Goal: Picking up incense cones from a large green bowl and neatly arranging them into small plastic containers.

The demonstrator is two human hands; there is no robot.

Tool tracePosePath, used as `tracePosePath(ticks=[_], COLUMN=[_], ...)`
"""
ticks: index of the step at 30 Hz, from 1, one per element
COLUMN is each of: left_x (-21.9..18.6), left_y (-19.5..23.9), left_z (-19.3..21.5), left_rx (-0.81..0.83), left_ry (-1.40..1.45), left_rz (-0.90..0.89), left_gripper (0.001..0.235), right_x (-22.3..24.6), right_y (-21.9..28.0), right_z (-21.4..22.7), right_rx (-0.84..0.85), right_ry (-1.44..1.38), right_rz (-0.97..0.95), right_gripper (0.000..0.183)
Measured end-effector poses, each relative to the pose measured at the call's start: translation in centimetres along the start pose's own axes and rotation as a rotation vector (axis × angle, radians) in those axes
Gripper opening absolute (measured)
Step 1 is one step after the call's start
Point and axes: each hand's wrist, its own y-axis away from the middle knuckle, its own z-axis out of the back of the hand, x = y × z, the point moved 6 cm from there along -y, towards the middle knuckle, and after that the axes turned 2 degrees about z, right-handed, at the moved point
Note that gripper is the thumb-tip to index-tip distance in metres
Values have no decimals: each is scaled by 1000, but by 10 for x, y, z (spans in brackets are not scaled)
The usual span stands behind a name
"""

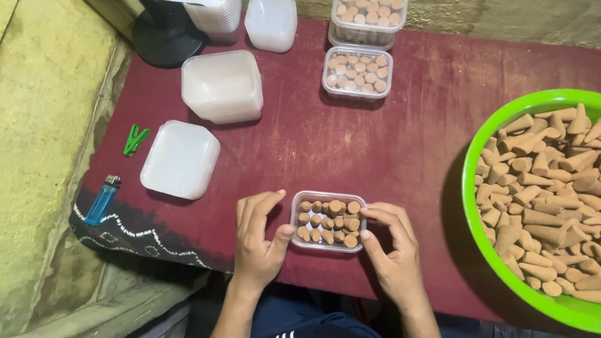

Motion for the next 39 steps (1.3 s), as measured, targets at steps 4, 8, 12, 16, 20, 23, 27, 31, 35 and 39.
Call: tracePosePath(ticks=[4,8,12,16,20,23,27,31,35,39], left_x=[-8,-11,-7,-23,-57,-85,-121,-162,-196,-223], left_y=[-1,-1,4,1,-6,-14,-29,-48,-52,-57], left_z=[4,1,5,15,25,16,-15,-44,-83,-136], left_rx=[-48,-18,-85,-179,-235,-180,-27,126,256,441], left_ry=[35,-23,-14,-11,17,99,293,357,391,438], left_rz=[-81,-113,-48,-47,-70,-129,-193,-250,-338,-367], left_gripper=[54,55,53,51,31,33,23,25,16,13], right_x=[-1,1,3,16,45,70,72,64,41,7], right_y=[1,4,9,16,26,37,55,54,53,49], right_z=[-1,0,4,19,49,82,138,192,224,232], right_rx=[-14,-20,-99,-197,-167,-132,-269,-338,-303,-231], right_ry=[-9,7,-17,48,45,81,304,528,824,819], right_rz=[-15,-8,33,85,188,253,211,123,-22,-139], right_gripper=[27,29,24,19,13,14,14,11,20,35])
